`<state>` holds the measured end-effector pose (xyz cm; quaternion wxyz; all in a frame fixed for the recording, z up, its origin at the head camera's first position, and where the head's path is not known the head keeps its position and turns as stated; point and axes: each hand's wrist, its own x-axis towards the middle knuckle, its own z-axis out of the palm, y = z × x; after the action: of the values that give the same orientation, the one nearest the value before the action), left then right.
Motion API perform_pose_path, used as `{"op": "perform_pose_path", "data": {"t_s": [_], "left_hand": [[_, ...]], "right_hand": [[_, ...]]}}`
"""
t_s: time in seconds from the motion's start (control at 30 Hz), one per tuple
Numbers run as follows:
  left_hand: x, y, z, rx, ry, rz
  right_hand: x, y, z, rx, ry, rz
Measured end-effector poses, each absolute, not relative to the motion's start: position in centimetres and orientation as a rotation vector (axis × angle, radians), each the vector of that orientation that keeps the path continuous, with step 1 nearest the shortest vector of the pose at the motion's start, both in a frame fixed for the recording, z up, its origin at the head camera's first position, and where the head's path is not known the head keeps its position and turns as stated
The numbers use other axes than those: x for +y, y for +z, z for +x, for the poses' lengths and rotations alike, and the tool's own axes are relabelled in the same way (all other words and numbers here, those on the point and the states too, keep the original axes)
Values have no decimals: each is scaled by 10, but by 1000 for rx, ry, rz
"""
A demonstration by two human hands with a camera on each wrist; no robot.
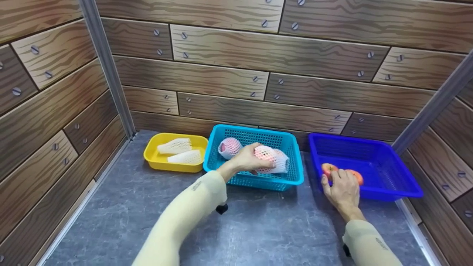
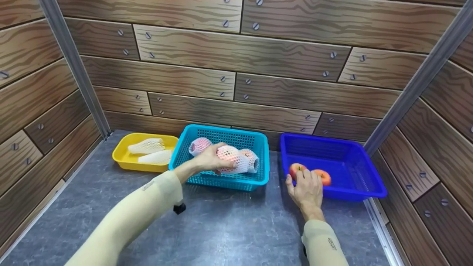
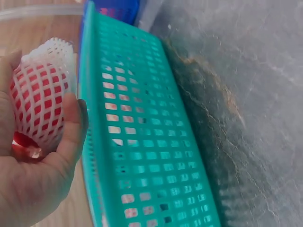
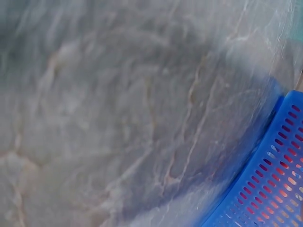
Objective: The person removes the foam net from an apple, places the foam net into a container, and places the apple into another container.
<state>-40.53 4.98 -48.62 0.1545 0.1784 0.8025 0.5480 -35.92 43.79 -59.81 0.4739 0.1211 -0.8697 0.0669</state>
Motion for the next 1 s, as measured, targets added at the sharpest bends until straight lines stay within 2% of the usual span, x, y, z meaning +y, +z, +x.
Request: {"op": "perform_pose_path", "data": {"t_s": [0.37, 0.67, 1.0], "left_hand": [[5, -492, -349, 2587, 1451, 549], [-28, -526, -304, 2522, 1454, 524], [-38, -574, -264, 2561, 1355, 512]], "right_hand": [[443, -599, -356, -2183, 166, 343], [442, -594, -356, -2211, 154, 361], [443, -598, -353, -2234, 149, 345]]}}
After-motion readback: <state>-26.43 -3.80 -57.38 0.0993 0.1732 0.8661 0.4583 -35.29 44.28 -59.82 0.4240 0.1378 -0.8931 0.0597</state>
